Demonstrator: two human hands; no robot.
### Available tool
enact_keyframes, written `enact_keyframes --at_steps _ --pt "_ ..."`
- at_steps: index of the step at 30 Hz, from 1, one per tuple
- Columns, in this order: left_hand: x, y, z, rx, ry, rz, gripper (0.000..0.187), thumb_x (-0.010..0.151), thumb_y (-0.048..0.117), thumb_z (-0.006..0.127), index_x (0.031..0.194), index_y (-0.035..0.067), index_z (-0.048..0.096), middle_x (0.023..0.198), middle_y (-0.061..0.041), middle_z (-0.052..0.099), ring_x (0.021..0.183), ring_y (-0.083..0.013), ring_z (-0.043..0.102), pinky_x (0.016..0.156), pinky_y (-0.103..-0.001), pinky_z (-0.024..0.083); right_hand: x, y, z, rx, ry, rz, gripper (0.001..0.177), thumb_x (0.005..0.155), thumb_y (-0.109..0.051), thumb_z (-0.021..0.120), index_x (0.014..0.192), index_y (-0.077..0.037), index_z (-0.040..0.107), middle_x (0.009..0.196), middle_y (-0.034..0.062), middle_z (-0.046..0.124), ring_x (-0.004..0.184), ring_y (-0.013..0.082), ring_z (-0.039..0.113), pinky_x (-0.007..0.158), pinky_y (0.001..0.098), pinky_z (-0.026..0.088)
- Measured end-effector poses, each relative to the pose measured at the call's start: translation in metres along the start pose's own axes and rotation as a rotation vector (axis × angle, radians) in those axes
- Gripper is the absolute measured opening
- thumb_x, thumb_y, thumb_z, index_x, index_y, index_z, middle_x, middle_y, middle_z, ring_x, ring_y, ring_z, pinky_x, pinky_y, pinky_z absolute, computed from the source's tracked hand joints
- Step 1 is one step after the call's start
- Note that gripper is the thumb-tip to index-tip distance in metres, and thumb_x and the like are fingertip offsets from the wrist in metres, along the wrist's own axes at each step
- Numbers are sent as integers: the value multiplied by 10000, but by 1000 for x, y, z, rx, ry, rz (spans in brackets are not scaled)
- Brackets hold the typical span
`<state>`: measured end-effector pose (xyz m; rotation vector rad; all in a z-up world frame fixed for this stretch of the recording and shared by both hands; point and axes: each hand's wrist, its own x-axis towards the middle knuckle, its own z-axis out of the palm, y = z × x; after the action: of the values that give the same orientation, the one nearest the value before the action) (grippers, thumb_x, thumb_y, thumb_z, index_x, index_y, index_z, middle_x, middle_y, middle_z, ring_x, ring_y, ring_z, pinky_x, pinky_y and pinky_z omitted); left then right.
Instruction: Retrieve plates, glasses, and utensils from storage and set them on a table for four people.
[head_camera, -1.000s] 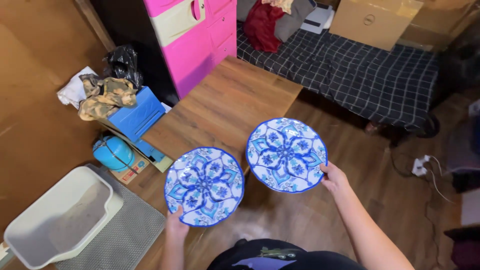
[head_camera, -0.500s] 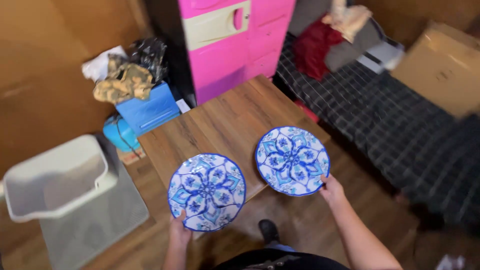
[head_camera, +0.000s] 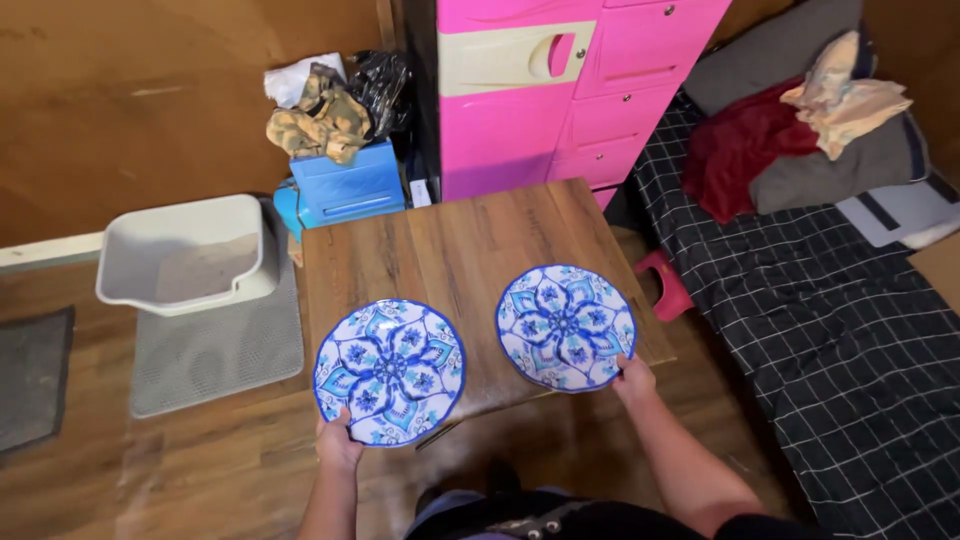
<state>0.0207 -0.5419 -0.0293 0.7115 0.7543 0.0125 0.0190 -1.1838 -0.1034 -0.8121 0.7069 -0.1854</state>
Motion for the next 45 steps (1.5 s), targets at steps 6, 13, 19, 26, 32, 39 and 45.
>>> enact_keyframes --at_steps 6,13,19,26,32,39,45 --pt "-9 -8 -9 11 94 33 525 983 -76 491 1442 173 547 1328 -109 649 1145 -320 654 951 -611 541 33 27 -4 -39 -65 24 356 1035 6 414 1350 -5 580 1251 153 674 1109 306 655 1014 482 530" --pt "0 -34 -18 10 52 123 500 970 -64 506 1413 163 551 1262 -78 688 1069 -286 698 866 -543 590 41 30 -16 -103 9 55 298 1048 -20 469 1317 -35 598 1185 137 668 1018 281 653 923 458 550" --pt "22 -56 -33 462 267 114 362 929 47 729 1258 106 591 1055 -135 686 763 -260 628 568 -477 501 63 30 -38 -226 145 -109 295 968 28 595 1252 -15 660 1057 106 718 867 229 688 815 418 577" --pt "11 -40 -20 1269 382 230 458 788 315 915 1010 -8 678 852 -202 742 633 -313 707 521 -425 539 -72 -44 57 -889 368 -58 422 856 -131 814 1263 -72 721 988 114 733 732 216 688 587 421 601" --pt "-19 -24 6 1255 298 61 516 794 327 890 992 -87 656 783 -206 748 557 -324 742 431 -406 575 -46 -29 29 -1139 464 -308 565 781 -161 871 1308 -93 680 1124 146 738 923 256 727 755 411 613" --pt "-54 -16 45 1208 401 15 623 759 261 908 1147 -56 538 904 -224 708 578 -374 733 443 -450 598 -36 -30 22 -1352 434 -318 605 753 -253 886 1299 -100 675 1177 146 740 1099 328 690 959 433 542" --pt "-83 -5 64 1178 540 -77 806 805 306 886 1286 -48 344 1015 -269 695 688 -412 759 495 -475 619 -104 -69 89 -1538 493 -349 755 715 -263 897 1378 -105 573 1325 260 538 1139 432 572 915 501 501"
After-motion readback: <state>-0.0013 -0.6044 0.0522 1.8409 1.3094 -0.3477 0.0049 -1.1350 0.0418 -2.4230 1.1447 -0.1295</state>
